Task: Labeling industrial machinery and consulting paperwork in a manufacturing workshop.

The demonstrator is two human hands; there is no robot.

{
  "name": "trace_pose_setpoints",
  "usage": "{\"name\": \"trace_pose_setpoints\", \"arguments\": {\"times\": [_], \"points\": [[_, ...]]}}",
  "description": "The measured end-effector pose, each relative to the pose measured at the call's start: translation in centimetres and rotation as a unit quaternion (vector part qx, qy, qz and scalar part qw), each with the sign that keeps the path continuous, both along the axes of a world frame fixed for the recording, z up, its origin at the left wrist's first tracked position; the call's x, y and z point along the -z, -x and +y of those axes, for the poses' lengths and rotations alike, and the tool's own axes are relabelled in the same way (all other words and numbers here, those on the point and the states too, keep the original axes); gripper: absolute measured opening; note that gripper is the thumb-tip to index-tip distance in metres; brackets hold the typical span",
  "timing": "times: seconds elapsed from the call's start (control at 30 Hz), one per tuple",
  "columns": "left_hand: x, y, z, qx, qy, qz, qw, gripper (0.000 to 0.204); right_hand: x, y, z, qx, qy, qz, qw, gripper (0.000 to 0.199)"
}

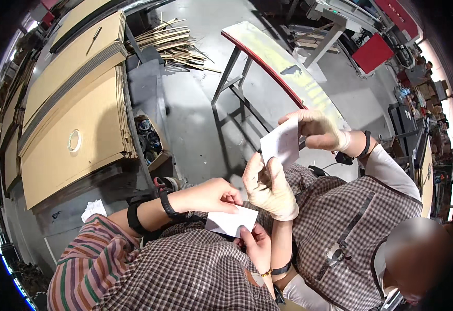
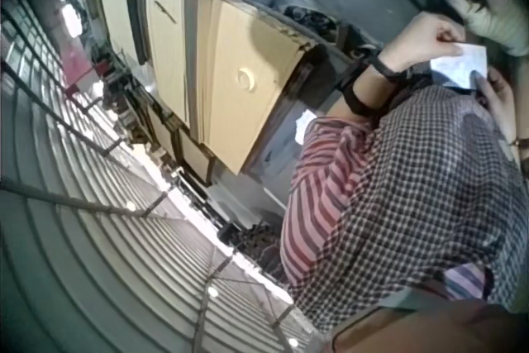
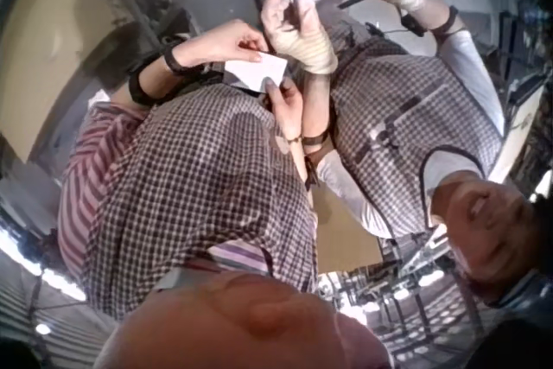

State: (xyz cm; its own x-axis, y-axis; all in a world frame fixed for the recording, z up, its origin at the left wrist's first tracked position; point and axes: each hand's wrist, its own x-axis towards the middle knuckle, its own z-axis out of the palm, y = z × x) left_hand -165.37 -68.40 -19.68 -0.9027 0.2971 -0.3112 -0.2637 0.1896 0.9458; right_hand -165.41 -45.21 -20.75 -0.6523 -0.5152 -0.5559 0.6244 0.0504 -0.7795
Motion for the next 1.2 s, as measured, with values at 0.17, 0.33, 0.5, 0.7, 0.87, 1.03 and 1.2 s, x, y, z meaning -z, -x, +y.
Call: {"name": "trace_pose_setpoints", "arguments": {"times": [0.17, 0.33, 0.5, 0.7, 0.87, 1.03, 1.2], "points": [[-1.1, -2.0, -1.4, -0.051, 0.011, -0.02, 0.998, 0.025, 0.2, 0.9, -0.4, -0.003, 0.023, 0.001, 1.0, 0.013], [-0.3, -3.3, -1.3, -0.115, -0.056, -0.061, 0.99, 0.016, 0.7, 1.5, -0.4, 0.008, 0.055, -0.023, 0.998, 0.014], [-1.3, -2.5, -0.8, -0.172, -0.018, -0.05, 0.984, 0.015, 0.4, 1.5, -0.6, 0.0, 0.078, -0.02, 0.997, 0.017], [-1.1, -1.9, -0.4, -0.18, -0.032, 0.001, 0.983, 0.012, 0.1, 1.5, -0.4, -0.001, 0.063, -0.004, 0.998, 0.019], [-1.7, -1.5, -0.5, -0.172, -0.031, -0.006, 0.985, 0.013, -0.4, 1.4, -0.3, -0.007, 0.061, 0.01, 0.998, 0.018], [-1.8, -1.6, -0.4, -0.165, 0.0, 0.02, 0.986, 0.014, -0.8, 1.1, -0.3, -0.01, 0.051, 0.022, 0.998, 0.018], [-1.1, -1.6, -0.4, -0.175, -0.019, 0.028, 0.984, 0.012, -1.2, 1.1, -0.3, -0.024, 0.028, 0.026, 0.999, 0.016]]}}
